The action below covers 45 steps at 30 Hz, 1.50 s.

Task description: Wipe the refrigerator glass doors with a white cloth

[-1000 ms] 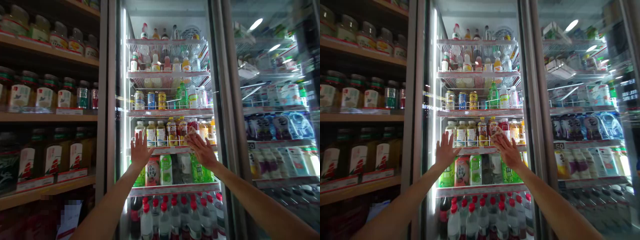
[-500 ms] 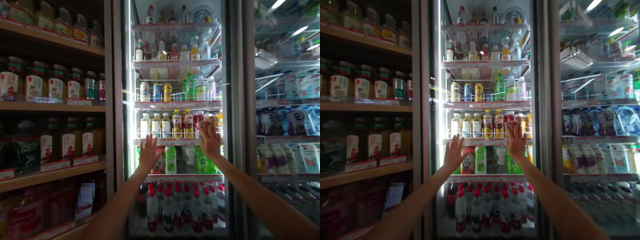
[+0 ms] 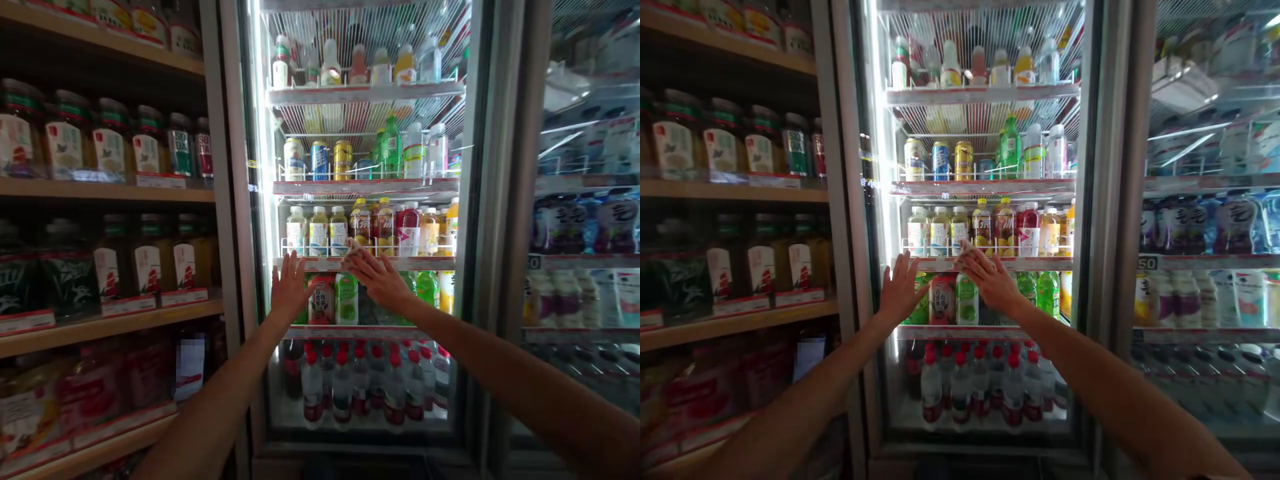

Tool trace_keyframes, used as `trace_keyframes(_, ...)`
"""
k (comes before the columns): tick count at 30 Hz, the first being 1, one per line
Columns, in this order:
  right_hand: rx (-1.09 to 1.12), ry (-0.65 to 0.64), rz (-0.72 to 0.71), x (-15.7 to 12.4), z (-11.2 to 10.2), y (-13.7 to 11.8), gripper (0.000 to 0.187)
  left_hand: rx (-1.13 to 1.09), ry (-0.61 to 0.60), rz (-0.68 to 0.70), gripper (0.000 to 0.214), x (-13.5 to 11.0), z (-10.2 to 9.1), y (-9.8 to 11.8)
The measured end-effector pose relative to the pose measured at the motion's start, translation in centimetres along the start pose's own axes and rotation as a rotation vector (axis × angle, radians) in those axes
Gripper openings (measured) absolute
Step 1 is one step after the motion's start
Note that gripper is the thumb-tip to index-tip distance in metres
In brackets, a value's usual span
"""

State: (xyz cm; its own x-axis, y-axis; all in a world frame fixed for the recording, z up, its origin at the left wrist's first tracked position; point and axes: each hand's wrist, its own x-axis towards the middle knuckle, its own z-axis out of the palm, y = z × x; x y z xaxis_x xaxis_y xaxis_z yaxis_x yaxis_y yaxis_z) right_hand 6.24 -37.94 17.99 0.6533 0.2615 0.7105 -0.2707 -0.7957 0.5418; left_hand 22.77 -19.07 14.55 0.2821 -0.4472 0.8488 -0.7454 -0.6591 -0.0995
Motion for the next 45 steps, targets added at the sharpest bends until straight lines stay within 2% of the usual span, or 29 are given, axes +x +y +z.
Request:
trace_keyframes(1, 0.001, 0.008, 0.008, 0.3, -0.1, 0.0, 0.059, 0.000, -0.009, -0.006, 0.062, 0.0, 0.0, -0.1)
trace_keyframes(4, 0.002, 0.104, 0.257, 1.6, -0.6, 0.9, 0.052, -0.001, -0.030, -0.018, 0.062, 0.0, 0.0, -0.2)
trace_keyframes(6, 0.007, 0.134, 0.338, 1.9, -0.6, 1.0, 0.053, -0.005, -0.043, -0.029, 0.064, 0.1, 0.0, -0.1)
trace_keyframes(7, 0.010, 0.119, 0.296, 1.6, -0.4, 0.7, 0.056, -0.008, -0.048, -0.033, 0.065, 0.0, 0.0, -0.1)
trace_keyframes(11, 0.017, 0.007, -0.097, -0.1, 0.7, -0.8, 0.064, -0.004, -0.058, -0.019, 0.066, -0.1, -0.2, -0.2)
trace_keyframes(12, 0.011, 0.006, -0.128, 0.0, 0.8, -0.9, 0.064, 0.002, -0.057, -0.009, 0.065, -0.1, -0.3, -0.3)
trace_keyframes(13, 0.003, 0.023, -0.095, 0.4, 0.9, -0.8, 0.062, 0.010, -0.053, 0.001, 0.064, -0.2, -0.3, -0.5)
trace_keyframes(16, -0.012, 0.128, 0.195, 2.2, 0.8, -0.5, 0.057, 0.031, -0.025, 0.021, 0.062, -0.5, -0.1, -0.7)
trace_keyframes(17, -0.013, 0.150, 0.257, 2.5, 0.8, -0.7, 0.057, 0.036, -0.017, 0.020, 0.062, -0.5, 0.0, -0.7)
trace_keyframes(18, -0.013, 0.156, 0.255, 2.6, 1.0, -1.1, 0.060, 0.041, -0.013, 0.016, 0.062, -0.6, 0.2, -0.7)
trace_keyframes(19, -0.013, 0.146, 0.187, 2.4, 1.2, -1.5, 0.062, 0.046, -0.011, 0.013, 0.062, -0.7, 0.3, -0.8)
trace_keyframes(22, -0.020, 0.068, -0.158, 1.5, 1.8, -2.4, 0.068, 0.050, 0.011, 0.008, 0.061, -0.9, 0.6, -1.5)
trace_keyframes(23, -0.025, 0.060, -0.211, 1.5, 1.8, -2.2, 0.067, 0.047, 0.026, 0.010, 0.060, -0.9, 0.8, -1.8)
trace_keyframes(24, -0.031, 0.072, -0.197, 1.9, 1.6, -1.9, 0.065, 0.042, 0.042, 0.013, 0.060, -0.9, 0.9, -2.2)
trace_keyframes(28, -0.035, 0.181, 0.159, 3.9, 0.6, -0.6, 0.055, 0.042, 0.061, -0.006, 0.060, -1.1, 0.9, -3.1)
trace_keyframes(29, -0.035, 0.182, 0.185, 3.8, 0.8, -0.9, 0.055, 0.048, 0.053, -0.007, 0.060, -1.3, 0.9, -3.1)
trace_keyframes(30, -0.039, 0.170, 0.159, 3.3, 1.1, -1.4, 0.057, 0.054, 0.044, -0.001, 0.061, -1.5, 0.8, -3.0)
trace_keyframes(33, -0.070, 0.101, -0.082, 0.2, 2.3, -3.3, 0.069, 0.061, 0.034, 0.054, 0.060, -2.2, 0.9, -2.2)
trace_keyframes(35, -0.091, 0.067, -0.149, -1.3, 2.7, -3.5, 0.070, 0.055, 0.043, 0.092, 0.059, -2.6, 1.2, -1.4)
trace_keyframes(36, -0.099, 0.064, -0.111, -1.6, 2.6, -3.2, 0.068, 0.048, 0.049, 0.109, 0.059, -2.7, 1.4, -0.9)
trace_keyframes(40, -0.119, 0.104, 0.258, -2.4, 1.9, -1.5, 0.060, 0.006, 0.056, 0.138, 0.061, -2.9, 1.8, 1.5)
trace_keyframes(41, -0.123, 0.099, 0.285, -3.2, 2.0, -1.5, 0.060, -0.007, 0.056, 0.146, 0.062, -2.9, 1.8, 2.1)
trace_keyframes(45, -0.135, 0.014, 0.087, -7.4, 2.8, -2.1, 0.072, -0.041, 0.074, 0.200, 0.063, -2.7, 1.6, 4.0)
